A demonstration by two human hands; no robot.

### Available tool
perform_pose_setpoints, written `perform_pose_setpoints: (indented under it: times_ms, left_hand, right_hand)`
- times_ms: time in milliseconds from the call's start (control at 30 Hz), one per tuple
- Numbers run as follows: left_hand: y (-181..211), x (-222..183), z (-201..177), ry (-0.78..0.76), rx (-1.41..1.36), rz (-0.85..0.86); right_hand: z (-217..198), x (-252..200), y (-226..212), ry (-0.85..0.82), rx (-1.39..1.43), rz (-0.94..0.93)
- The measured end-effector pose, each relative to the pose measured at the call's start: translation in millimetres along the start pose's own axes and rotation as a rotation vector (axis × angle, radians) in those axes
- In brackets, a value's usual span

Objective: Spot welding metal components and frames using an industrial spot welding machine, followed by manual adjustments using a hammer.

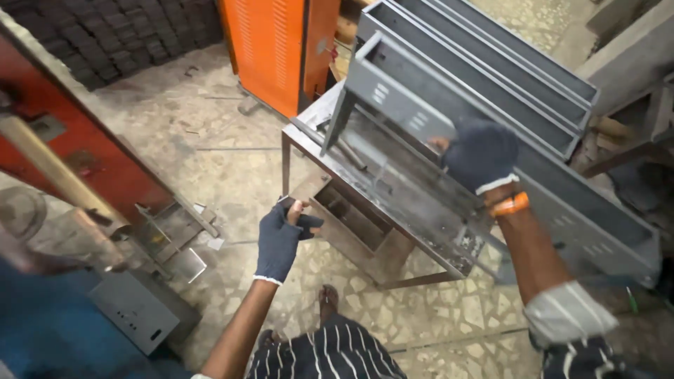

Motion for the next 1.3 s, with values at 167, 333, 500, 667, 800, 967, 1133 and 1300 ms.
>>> perform_pose_setpoints:
  times_ms: [167, 333, 500, 667, 800, 967, 1133, 1300]
  left_hand:
    - [-20, 34, 41, -0.026, 0.031, -0.02]
    - [-38, 55, 69, -0.022, 0.015, -0.023]
    - [-67, 71, 76, 0.046, 0.029, -0.045]
    - [-84, 89, 85, 0.097, 0.005, -0.032]
    - [-88, 99, 92, 0.126, -0.043, -0.034]
    - [-67, 97, 104, 0.153, 0.063, -0.151]
    - [-71, 98, 97, 0.145, 0.182, -0.128]
    - [-89, 96, 70, 0.22, 0.107, -0.138]
  right_hand:
    - [76, 48, 42, -0.048, 0.023, 0.03]
    - [132, 74, 64, -0.146, 0.057, 0.031]
    - [183, 90, 66, -0.222, 0.054, 0.081]
    - [201, 114, 55, -0.175, 0.11, 0.086]
    - [208, 123, 52, -0.167, 0.122, 0.118]
    - [201, 119, 47, -0.183, 0.174, 0.117]
    - [170, 102, 15, 0.13, 0.194, -0.047]
    - [151, 60, -57, 0.272, 0.402, -0.201]
Point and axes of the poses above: each hand's wrist, its own x-axis towards the middle knuckle, its own z-axis out of the palm, y = z × x, the point moved 6 cm from there along x, towards the middle knuckle, and after that the axes turned 6 degrees about z, right-handed, at the moved point
